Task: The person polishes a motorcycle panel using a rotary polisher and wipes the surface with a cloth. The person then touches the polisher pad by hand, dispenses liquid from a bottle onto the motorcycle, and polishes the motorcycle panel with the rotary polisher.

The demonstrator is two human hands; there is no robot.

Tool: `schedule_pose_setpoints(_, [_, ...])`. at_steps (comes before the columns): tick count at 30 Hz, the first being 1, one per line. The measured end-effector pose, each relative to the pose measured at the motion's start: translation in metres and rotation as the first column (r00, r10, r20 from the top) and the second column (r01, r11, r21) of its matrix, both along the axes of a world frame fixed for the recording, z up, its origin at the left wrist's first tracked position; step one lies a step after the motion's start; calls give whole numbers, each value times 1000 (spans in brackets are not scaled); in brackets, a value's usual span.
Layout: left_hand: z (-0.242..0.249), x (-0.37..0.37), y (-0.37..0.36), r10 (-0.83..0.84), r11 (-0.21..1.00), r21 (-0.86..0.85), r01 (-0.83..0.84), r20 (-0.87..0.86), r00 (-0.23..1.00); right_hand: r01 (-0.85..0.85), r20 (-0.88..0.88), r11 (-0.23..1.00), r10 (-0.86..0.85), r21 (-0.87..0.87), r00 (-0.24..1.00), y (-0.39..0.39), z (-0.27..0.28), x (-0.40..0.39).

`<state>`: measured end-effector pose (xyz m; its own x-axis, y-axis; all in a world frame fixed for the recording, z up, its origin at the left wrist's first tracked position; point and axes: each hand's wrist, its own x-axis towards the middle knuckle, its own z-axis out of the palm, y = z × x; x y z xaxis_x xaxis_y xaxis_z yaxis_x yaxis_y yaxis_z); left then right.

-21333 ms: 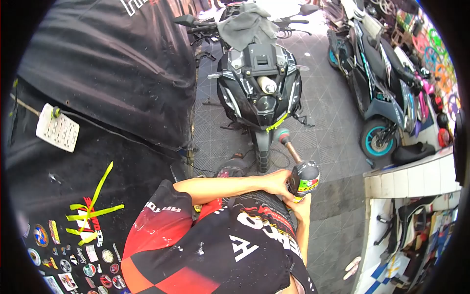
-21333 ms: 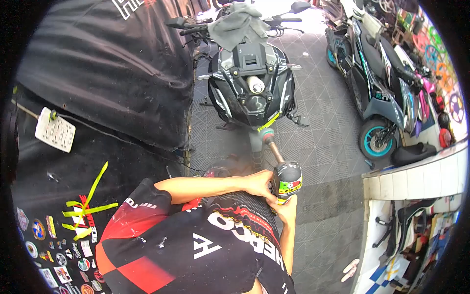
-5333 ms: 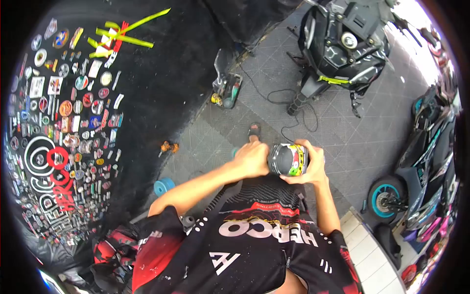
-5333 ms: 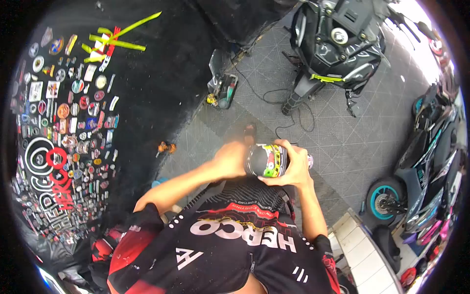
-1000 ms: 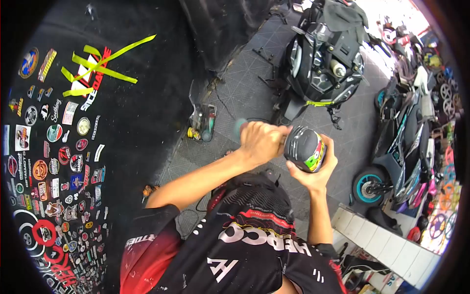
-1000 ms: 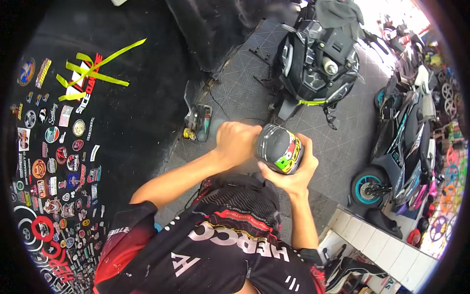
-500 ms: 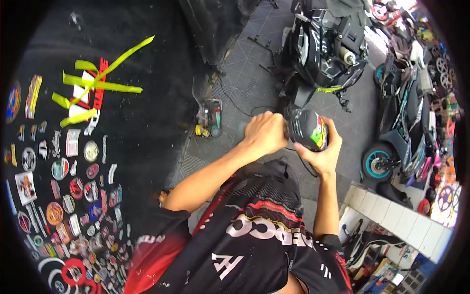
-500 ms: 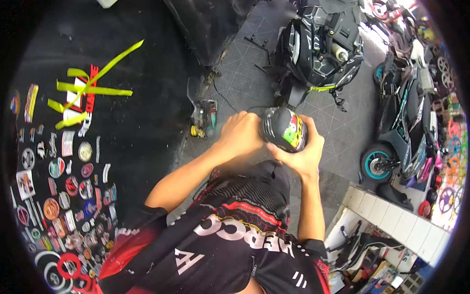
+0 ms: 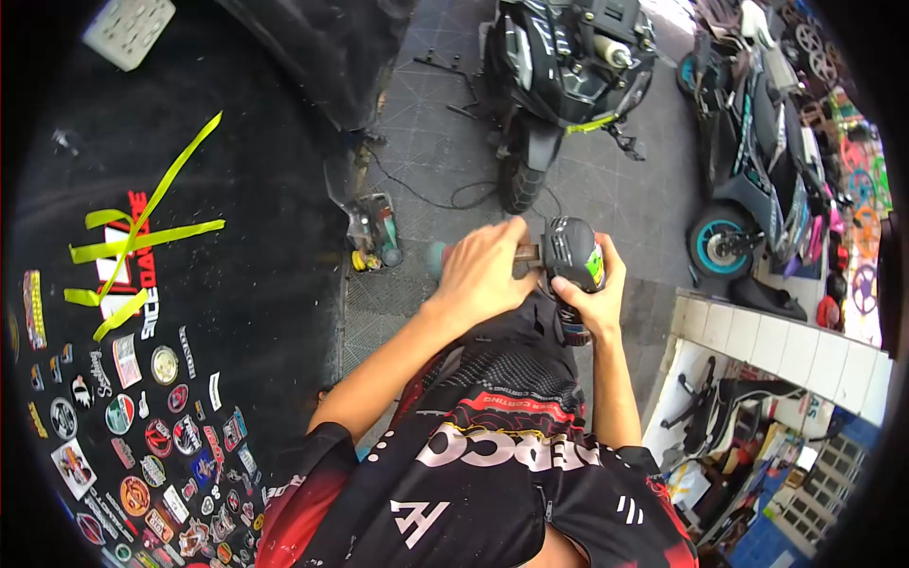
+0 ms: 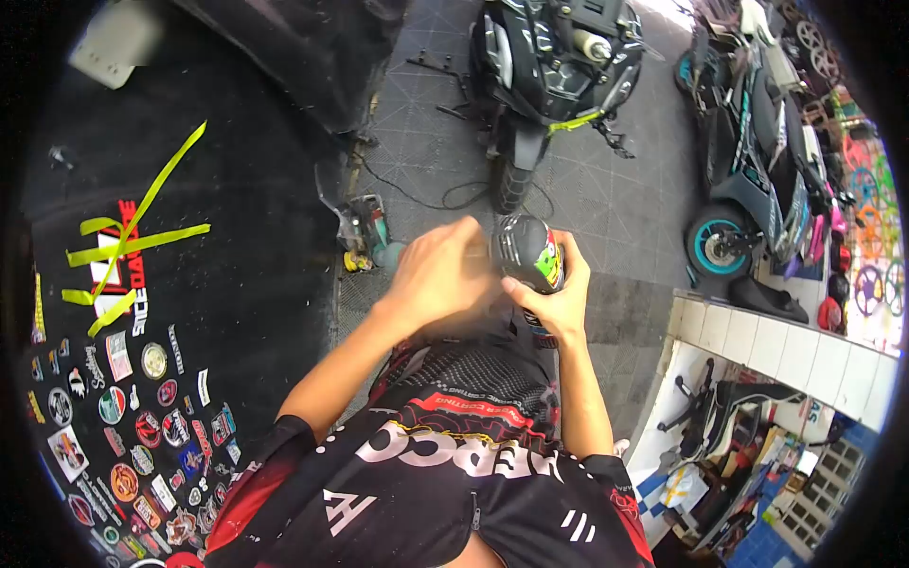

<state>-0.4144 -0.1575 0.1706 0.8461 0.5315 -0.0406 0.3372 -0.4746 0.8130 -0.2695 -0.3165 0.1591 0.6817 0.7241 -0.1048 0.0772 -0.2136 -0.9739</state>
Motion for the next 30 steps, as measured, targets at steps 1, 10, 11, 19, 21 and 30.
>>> schedule_pose_setpoints(1, [10,1,3,11,999,-40,-6,132,991,36,5,998,-36,41,999,-8,-1,5])
schedule_pose_setpoints(10, [157,26,29,471,793,-589,156,754,457,-5,132,994,-10,112,991,-65,-4,53])
schedule_pose_setpoints(11, [124,51,10,317,871,-488,60,650,691,-37,202,991,10,129,979,-67,-1,54])
schedule_pose_setpoints(19, [80,156,-11,503,535,-843,61,376,778,-274,220,955,244,117,944,-103,-4,74])
schedule_pose_setpoints(21, [102,141,-27,487,574,-819,1,343,803,-171,94,963,154,210,984,-117,-25,89])
schedule_pose_setpoints(30, [18,196,-137,239,768,-612,-189,0,971,-199,222,967,162,159,962,-153,-5,158])
